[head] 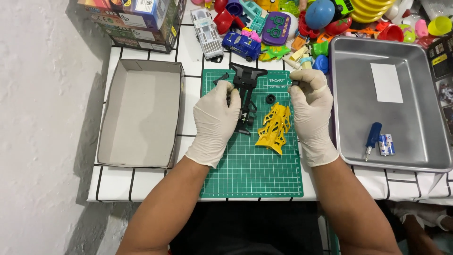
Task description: Assembling a black toy car chassis by lubricating gears, inserting batteries, and attaching a yellow body shell.
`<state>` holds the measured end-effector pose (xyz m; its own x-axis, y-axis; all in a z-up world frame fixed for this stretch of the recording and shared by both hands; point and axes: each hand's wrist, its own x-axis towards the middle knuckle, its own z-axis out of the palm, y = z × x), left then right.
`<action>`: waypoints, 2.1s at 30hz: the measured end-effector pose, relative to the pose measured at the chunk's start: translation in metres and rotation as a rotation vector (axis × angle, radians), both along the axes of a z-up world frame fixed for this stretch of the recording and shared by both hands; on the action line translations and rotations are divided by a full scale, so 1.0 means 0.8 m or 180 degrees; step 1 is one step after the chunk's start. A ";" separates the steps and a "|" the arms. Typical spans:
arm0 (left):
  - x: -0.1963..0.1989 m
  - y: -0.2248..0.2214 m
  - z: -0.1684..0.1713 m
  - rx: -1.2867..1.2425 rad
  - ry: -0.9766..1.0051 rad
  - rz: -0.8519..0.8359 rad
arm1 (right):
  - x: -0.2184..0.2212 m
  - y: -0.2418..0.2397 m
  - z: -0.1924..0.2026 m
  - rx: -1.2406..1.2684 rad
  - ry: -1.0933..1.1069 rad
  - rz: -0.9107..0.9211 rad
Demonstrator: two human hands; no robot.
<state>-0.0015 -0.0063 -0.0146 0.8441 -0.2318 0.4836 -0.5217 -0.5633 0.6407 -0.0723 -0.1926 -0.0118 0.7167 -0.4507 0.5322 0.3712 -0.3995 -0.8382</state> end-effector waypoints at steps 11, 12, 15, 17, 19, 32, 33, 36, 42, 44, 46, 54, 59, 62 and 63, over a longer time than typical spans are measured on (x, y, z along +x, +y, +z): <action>0.003 -0.004 -0.003 -0.0456 0.0563 0.0083 | -0.003 0.004 0.001 -0.0136 -0.0266 0.0298; 0.002 -0.005 -0.002 -0.0469 0.0568 0.0082 | -0.003 0.004 0.002 -0.0135 -0.0288 0.0316; 0.001 -0.005 -0.002 -0.0482 0.0592 0.0084 | -0.002 0.003 -0.002 -0.0131 -0.0356 0.0414; 0.002 -0.004 -0.002 -0.0492 0.0580 0.0077 | -0.001 0.006 0.000 -0.0143 -0.0365 0.0446; 0.002 -0.004 -0.003 -0.0499 0.0571 0.0071 | -0.001 0.007 0.000 -0.0151 -0.0373 0.0479; -0.002 -0.005 0.000 -0.1014 0.0717 -0.0168 | 0.011 0.002 -0.014 0.0711 0.0149 0.0533; -0.004 -0.005 0.003 -0.1094 0.0777 -0.0233 | 0.012 0.000 -0.017 0.0779 0.0188 0.0539; -0.006 -0.003 0.006 -0.1087 0.0829 -0.0323 | 0.015 -0.002 -0.018 0.0951 0.0275 0.0559; -0.007 -0.003 0.006 -0.1198 0.1108 -0.0587 | 0.019 -0.009 -0.028 0.0988 0.0366 0.0626; -0.008 -0.007 0.006 -0.1207 0.1095 -0.0607 | 0.019 -0.009 -0.030 0.1005 0.0374 0.0634; -0.008 -0.008 0.005 -0.1216 0.1080 -0.0627 | 0.019 -0.009 -0.030 0.1022 0.0380 0.0642; -0.007 -0.006 -0.002 -0.1210 0.1092 -0.0759 | 0.022 -0.011 -0.035 0.1099 0.0427 0.0628; -0.007 -0.008 -0.006 -0.1221 0.1057 -0.0765 | 0.022 -0.011 -0.033 0.1145 0.0443 0.0638; -0.007 -0.006 -0.005 -0.1243 0.1041 -0.0784 | 0.021 -0.011 -0.033 0.1184 0.0442 0.0640; -0.007 -0.005 -0.004 -0.1266 0.1032 -0.0799 | 0.020 -0.012 -0.033 0.1166 0.0430 0.0651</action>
<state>-0.0074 -0.0105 -0.0178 0.9064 -0.2974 0.3001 -0.3498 -0.1302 0.9277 -0.0563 -0.2022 -0.0386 0.8629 -0.4339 0.2591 0.2891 0.0034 -0.9573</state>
